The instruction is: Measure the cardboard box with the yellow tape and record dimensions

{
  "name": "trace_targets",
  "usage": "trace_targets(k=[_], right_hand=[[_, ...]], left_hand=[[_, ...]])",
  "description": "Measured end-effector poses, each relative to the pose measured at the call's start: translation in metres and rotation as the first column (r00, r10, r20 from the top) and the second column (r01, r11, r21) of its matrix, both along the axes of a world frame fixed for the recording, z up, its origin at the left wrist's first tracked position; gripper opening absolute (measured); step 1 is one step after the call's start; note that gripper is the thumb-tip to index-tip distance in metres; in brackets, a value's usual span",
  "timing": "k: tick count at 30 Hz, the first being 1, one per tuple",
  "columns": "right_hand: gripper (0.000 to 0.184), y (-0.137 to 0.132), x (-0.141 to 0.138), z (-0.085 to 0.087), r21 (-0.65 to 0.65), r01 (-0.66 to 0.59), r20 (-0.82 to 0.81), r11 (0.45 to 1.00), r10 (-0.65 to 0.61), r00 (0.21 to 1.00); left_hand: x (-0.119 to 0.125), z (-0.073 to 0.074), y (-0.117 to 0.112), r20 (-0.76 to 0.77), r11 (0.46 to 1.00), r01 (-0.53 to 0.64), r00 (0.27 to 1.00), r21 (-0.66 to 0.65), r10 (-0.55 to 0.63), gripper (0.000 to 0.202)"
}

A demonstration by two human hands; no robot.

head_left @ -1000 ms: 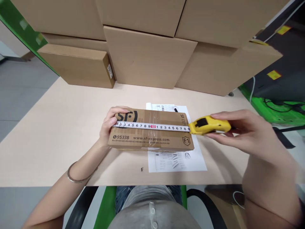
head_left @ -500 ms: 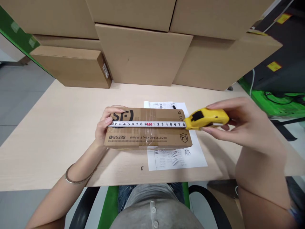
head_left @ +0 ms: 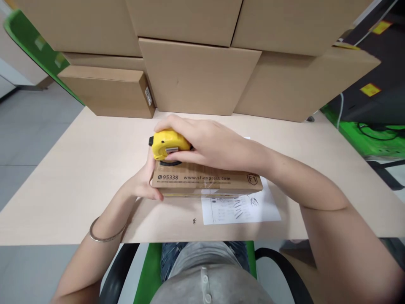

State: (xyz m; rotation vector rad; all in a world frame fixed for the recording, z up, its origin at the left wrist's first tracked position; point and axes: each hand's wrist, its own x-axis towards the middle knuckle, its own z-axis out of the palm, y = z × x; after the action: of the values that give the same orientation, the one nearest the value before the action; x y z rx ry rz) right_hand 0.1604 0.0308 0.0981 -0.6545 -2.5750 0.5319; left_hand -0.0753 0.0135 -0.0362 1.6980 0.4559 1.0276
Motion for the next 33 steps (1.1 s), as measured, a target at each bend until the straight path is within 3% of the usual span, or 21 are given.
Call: trace_targets(k=[3, 5, 7, 9, 11, 13, 15, 17, 19, 22, 25, 28, 30, 31, 33], right_hand=[[0.037, 0.001, 0.018, 0.005, -0.01, 0.128, -0.103, 0.992, -0.129, 0.986], [0.044, -0.003, 0.035, 0.009, -0.045, 0.257, -0.205, 0.965, -0.261, 0.943], [0.048, -0.013, 0.053, 0.012, -0.12, 0.345, -0.284, 0.931, -0.365, 0.886], [0.049, -0.028, 0.068, 0.01, -0.229, 0.352, -0.313, 0.907, -0.411, 0.856], [0.048, -0.045, 0.077, 0.003, -0.353, 0.293, -0.293, 0.889, -0.402, 0.867], [0.046, -0.059, 0.079, -0.008, -0.457, 0.232, -0.239, 0.859, -0.369, 0.898], [0.043, -0.068, 0.078, -0.021, -0.521, 0.216, -0.167, 0.826, -0.347, 0.923], [0.043, -0.072, 0.075, -0.033, -0.539, 0.253, -0.081, 0.803, -0.349, 0.934], [0.046, -0.072, 0.071, -0.042, -0.476, 0.337, 0.015, 0.812, -0.375, 0.927], [0.043, -0.068, 0.065, -0.05, -0.2, 0.438, 0.089, 0.877, -0.428, 0.899], [0.04, -0.062, 0.062, -0.057, 0.046, 0.428, 0.068, 0.903, -0.43, 0.9], [0.043, -0.052, 0.073, -0.064, 0.09, 0.441, -0.006, 0.893, -0.443, 0.897], [0.038, -0.041, 0.091, -0.073, 0.027, 0.541, -0.124, 0.841, -0.534, 0.836], [0.035, -0.034, 0.103, -0.079, -0.031, 0.619, -0.141, 0.785, -0.617, 0.775], [0.034, -0.019, 0.127, -0.095, -0.133, 0.78, -0.015, 0.611, -0.788, 0.615]], left_hand=[[-0.001, 0.002, 0.004, -0.061, 0.993, -0.041, 0.997, 0.115, 0.048, 0.137], [0.003, 0.003, 0.005, -0.051, 0.982, -0.127, 0.99, 0.142, 0.135, 0.136], [0.008, 0.004, 0.004, 0.012, 0.968, -0.241, 0.97, 0.065, 0.241, 0.113], [0.014, 0.01, 0.0, 0.092, 0.927, -0.349, 0.927, -0.139, 0.363, 0.08], [0.02, 0.02, -0.005, 0.096, 0.817, -0.41, 0.87, -0.406, 0.484, 0.052], [0.027, 0.03, -0.012, 0.006, 0.67, -0.41, 0.85, -0.619, 0.527, 0.037], [0.034, 0.039, -0.018, -0.093, 0.553, -0.387, 0.87, -0.738, 0.484, 0.038], [0.041, 0.041, -0.021, -0.144, 0.498, -0.376, 0.885, -0.782, 0.443, 0.038], [0.045, 0.039, -0.021, -0.157, 0.495, -0.379, 0.888, -0.782, 0.433, 0.035], [0.048, 0.031, -0.017, -0.158, 0.514, -0.375, 0.895, -0.771, 0.416, 0.033], [0.046, 0.024, -0.012, -0.17, 0.509, -0.376, 0.899, -0.775, 0.404, 0.033], [0.043, 0.017, -0.007, -0.163, 0.525, -0.388, 0.891, -0.758, 0.423, 0.034], [0.04, 0.013, -0.003, -0.172, 0.558, -0.428, 0.875, -0.711, 0.453, 0.032], [0.039, 0.012, -0.002, -0.18, 0.575, -0.453, 0.865, -0.682, 0.468, 0.031], [0.037, 0.011, 0.001, -0.186, 0.588, -0.476, 0.855, -0.654, 0.485, 0.028]])
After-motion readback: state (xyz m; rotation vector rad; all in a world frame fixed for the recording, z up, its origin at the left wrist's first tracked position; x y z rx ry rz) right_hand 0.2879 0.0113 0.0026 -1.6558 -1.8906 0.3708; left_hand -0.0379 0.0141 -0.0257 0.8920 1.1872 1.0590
